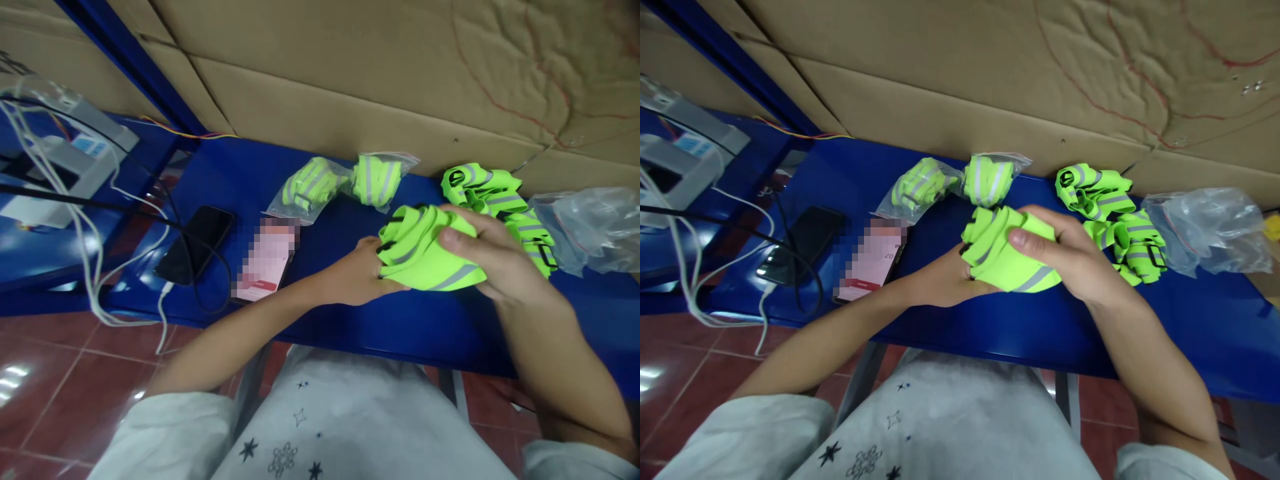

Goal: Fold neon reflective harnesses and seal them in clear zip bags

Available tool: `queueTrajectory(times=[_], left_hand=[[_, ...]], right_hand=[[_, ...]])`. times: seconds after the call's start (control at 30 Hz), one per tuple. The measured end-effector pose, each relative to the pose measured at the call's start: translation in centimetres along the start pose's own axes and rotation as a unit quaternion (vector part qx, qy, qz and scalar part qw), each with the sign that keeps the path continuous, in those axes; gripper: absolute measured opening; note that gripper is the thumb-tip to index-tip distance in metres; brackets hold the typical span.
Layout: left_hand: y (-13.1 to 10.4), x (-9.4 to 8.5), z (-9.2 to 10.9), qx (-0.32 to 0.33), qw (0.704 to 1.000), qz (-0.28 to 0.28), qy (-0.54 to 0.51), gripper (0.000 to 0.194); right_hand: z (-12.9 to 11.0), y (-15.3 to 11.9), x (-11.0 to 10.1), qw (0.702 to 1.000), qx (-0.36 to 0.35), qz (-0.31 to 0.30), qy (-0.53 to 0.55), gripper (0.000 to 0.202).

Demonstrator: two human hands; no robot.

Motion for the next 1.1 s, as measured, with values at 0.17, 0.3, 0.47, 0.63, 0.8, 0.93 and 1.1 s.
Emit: queueTrajectory(times=[0.17,0.3,0.47,0.63,0.8,0.93,1.1], left_hand=[[-0.1,1.6,-0.3,0.008,0.990,-0.033,0.134,0.021],[-0.2,0.7,0.0,0.006,0.968,0.105,0.229,0.051],[0.2,-0.2,-1.7,-0.093,0.984,0.137,-0.061,0.090],[0.6,-0.3,-1.6,-0.057,0.954,0.178,-0.234,0.055],[-0.1,-0.3,0.7,0.022,0.973,0.105,-0.207,0.076],[-0.5,0.4,1.3,0.025,0.969,0.082,-0.232,0.090],[-0.7,0.8,1.4,0.043,0.974,0.118,-0.189,0.083]], right_hand=[[5.1,-1.1,-0.2,0.978,0.127,-0.075,0.146,0.053],[7.5,-0.9,-0.1,0.972,0.115,-0.055,0.199,0.059],[7.5,-1.2,-0.2,0.994,-0.062,0.033,0.084,0.066],[6.1,-2.8,1.3,0.923,-0.313,0.041,-0.219,0.054],[5.9,-3.7,1.8,0.836,-0.438,0.084,-0.321,0.067],[5.6,-4.1,1.3,0.827,-0.441,0.144,-0.316,0.070],[6.3,-4.8,1.0,0.770,-0.447,0.254,-0.379,0.067]])
Point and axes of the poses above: each hand's wrist, its own y-axis towards the middle knuckle, its own x-axis out of the palm, z = x × y, the point moved 3 cm from there along y, towards the middle knuckle, and after that the axes turned 2 degrees about -x, right-handed, at the moved point
